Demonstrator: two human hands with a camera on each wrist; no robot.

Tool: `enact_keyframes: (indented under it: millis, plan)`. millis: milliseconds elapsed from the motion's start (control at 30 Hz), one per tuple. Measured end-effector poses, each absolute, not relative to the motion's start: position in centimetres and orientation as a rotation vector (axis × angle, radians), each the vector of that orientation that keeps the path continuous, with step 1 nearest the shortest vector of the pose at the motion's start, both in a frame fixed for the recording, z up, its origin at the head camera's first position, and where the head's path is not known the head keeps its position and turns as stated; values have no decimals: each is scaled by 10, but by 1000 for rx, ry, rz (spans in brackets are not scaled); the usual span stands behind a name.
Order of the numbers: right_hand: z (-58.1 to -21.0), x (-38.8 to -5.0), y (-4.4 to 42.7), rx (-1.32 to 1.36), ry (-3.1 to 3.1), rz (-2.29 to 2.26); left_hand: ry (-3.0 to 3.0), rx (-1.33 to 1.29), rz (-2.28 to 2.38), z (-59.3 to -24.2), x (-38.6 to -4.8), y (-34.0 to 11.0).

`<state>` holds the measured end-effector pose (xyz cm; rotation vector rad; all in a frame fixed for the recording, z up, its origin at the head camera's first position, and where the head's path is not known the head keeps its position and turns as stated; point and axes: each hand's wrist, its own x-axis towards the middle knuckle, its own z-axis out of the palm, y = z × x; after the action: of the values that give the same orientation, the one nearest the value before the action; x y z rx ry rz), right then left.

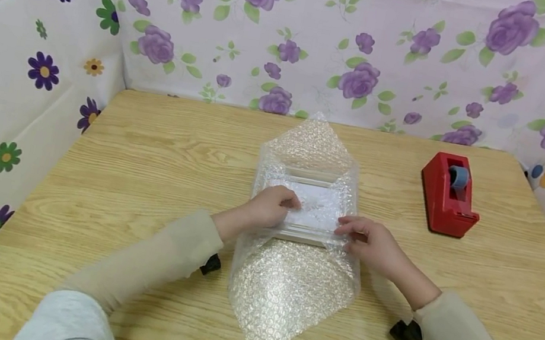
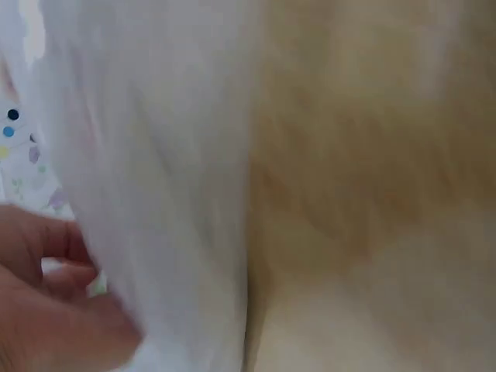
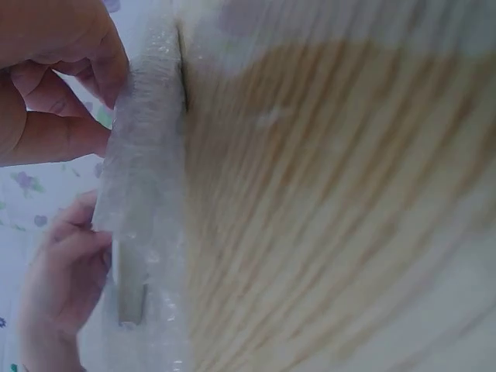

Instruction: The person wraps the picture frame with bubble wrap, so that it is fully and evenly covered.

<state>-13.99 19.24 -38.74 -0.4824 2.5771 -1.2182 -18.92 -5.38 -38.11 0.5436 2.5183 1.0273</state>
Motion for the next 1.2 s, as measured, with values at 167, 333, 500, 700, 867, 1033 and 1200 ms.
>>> enact_keyframes:
  millis: [167,333,500,700,867,1033,1200]
  plan:
    - [-391,-139,193,-548,2630,-1176,2447,940,837,-378,-195,-68]
    - [-393,-140,194,-660,2712,-1103,2279,1053,669,-371,-204,-78]
    - [-396,-144,195,-935,2820,-930,2102,929,547,-358,-212,-83]
    - [-397,-148,199,-1195,2826,-770,2054,863,484,-356,-213,-85]
    - [-400,-150,207,-1363,2798,-709,2071,984,500,-360,-210,-86]
    - [-403,-151,214,-1560,2820,-668,2159,1221,502,-363,-203,-92]
    - [-402,-153,215,-1699,2818,-625,2376,1390,438,-365,-194,-103]
